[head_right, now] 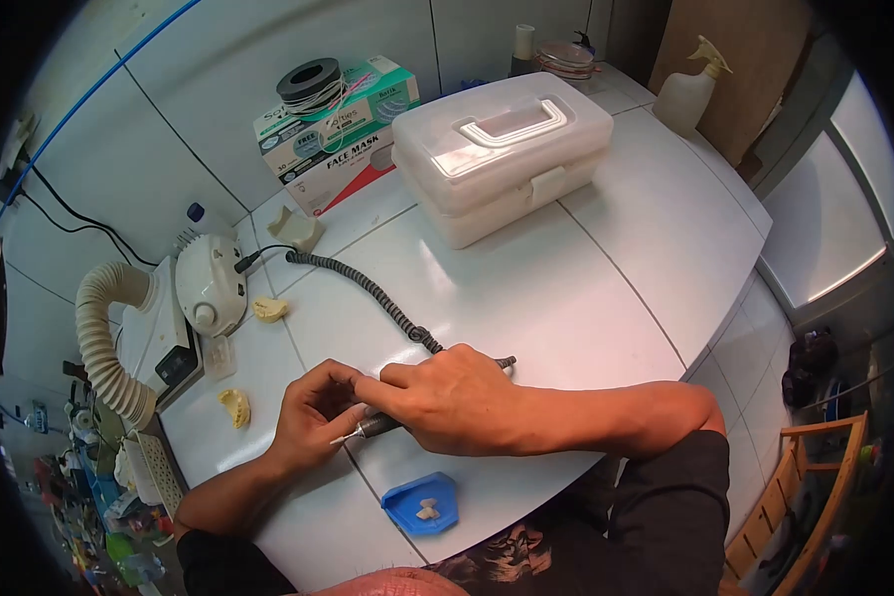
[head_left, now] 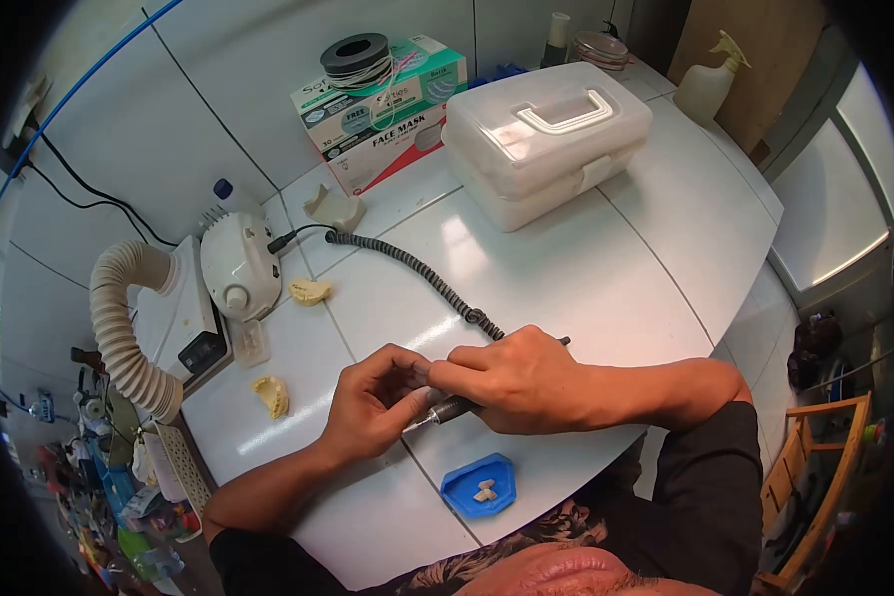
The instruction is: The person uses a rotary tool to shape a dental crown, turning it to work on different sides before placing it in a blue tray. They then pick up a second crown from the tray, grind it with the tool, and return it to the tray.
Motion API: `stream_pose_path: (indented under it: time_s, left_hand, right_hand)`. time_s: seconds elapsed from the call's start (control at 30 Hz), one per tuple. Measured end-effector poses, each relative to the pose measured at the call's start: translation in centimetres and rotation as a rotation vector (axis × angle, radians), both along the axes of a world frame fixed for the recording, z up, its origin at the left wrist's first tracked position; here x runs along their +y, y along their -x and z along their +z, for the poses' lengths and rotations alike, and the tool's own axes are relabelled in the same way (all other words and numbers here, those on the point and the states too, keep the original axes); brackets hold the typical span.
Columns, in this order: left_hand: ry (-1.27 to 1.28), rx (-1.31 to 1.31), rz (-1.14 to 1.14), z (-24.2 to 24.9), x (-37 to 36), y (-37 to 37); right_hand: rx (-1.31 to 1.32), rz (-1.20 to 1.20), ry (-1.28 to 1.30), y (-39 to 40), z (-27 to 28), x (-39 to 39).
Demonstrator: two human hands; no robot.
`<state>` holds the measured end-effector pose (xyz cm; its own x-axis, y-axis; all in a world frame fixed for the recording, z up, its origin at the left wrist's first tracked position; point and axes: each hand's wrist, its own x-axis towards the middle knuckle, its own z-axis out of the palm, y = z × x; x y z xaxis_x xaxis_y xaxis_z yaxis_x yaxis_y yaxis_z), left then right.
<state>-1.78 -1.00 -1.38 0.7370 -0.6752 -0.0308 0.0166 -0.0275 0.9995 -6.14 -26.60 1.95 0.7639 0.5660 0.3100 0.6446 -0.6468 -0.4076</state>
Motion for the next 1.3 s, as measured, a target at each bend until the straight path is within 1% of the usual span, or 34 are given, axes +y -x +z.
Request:
stream_pose_path:
  time_s: [0.1, 0.13, 0.2, 0.23, 0.33, 0.43, 0.5, 0.63, 0.77, 0.97, 1.07, 1.3]
  left_hand:
    - [0.003, 0.069, 0.083, 0.5, -0.1, -0.1]
    - [0.002, 0.073, 0.105, 0.4, 0.4, -0.4]
    - [-0.05, -0.056, 0.179, 0.7, 0.9, -1.3]
    - [-0.055, -0.069, 0.219, 0.8, 1.1, -1.6]
    - [-0.056, 0.017, 0.269, 0.5, 1.3, -2.5]
    - [-0.024, 0.033, 0.22, 0.3, 1.2, -2.6]
    - [-0.007, 0.053, 0.226, 0.3, 1.0, -2.4]
    - [-0.046, 0.072, 0.194, 0.6, 1.2, -2.6]
    - [-0.057, 0.029, 0.147, 0.7, 1.3, -2.6]
    - [-0.062, 0.04, 0.15, 0.7, 1.2, -2.4]
    - [-0.13, 0.022, 0.127, 0.9, 1.2, -2.5]
    - [-0.145, -0.095, 0.124, 0.9, 1.2, -2.5]
  right_hand:
    - [-0.151, -0.042, 0.023, -0.7, 0.1, -1.0]
    - [-0.193, -0.061, 0.068, -1.2, 0.3, -1.5]
    - [-0.209, -0.093, 0.137, -2.1, 0.6, -2.5]
    - [-0.175, -0.116, 0.192, -2.5, 0.2, -2.8]
    - [-0.068, -0.115, 0.247, -3.0, -0.3, -2.6]
    - [-0.016, -0.136, 0.271, -3.0, -0.7, -2.3]
    - [0.036, -0.149, 0.285, -3.0, -0.3, -2.2]
    - [0.008, -0.138, 0.248, -2.8, 0.3, -1.8]
    - [-0.002, -0.146, 0.124, -2.9, -0.2, -1.8]
    - [-0.058, -0.135, 0.121, -3.1, -0.7, -1.5]
    - [-0.07, -0.117, 0.12, -3.2, -0.6, -1.2]
    - [-0.064, -0.108, 0.119, -3.1, -0.7, -1.0]
